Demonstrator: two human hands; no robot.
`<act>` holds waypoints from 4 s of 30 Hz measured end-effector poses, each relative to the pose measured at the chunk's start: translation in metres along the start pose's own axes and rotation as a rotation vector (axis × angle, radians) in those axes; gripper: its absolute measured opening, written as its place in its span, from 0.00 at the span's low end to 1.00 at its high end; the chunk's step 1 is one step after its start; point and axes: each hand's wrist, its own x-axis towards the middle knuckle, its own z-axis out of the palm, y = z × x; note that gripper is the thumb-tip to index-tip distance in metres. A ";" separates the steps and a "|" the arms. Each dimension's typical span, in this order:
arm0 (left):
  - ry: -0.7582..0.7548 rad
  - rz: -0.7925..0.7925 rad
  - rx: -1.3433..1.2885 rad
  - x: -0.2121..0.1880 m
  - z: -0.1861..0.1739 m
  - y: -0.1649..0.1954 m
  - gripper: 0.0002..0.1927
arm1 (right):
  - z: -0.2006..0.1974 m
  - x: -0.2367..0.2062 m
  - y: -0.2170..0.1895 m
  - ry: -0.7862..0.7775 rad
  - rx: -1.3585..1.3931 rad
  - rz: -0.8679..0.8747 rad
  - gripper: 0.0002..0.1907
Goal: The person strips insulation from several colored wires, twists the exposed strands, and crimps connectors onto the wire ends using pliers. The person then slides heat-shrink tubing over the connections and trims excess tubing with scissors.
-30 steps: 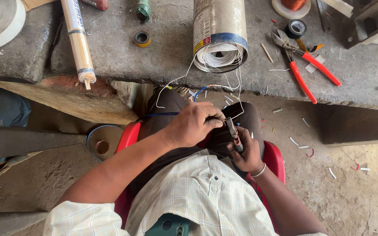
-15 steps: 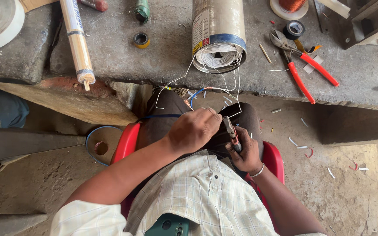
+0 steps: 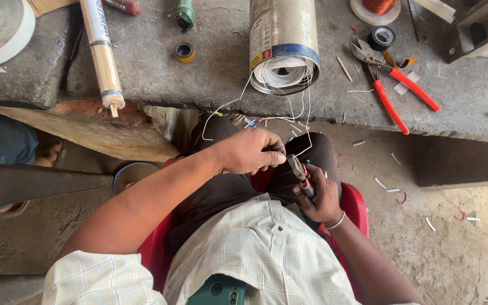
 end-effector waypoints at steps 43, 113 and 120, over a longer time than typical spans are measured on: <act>0.597 0.921 1.279 -0.012 0.029 -0.014 0.05 | 0.006 -0.001 0.000 -0.043 0.133 0.123 0.26; 0.606 0.691 0.316 -0.024 0.009 -0.024 0.06 | 0.026 0.093 0.009 -0.108 0.076 -0.223 0.34; 0.343 0.493 0.031 -0.017 -0.007 -0.024 0.07 | 0.024 0.117 0.004 -0.090 0.051 -0.282 0.33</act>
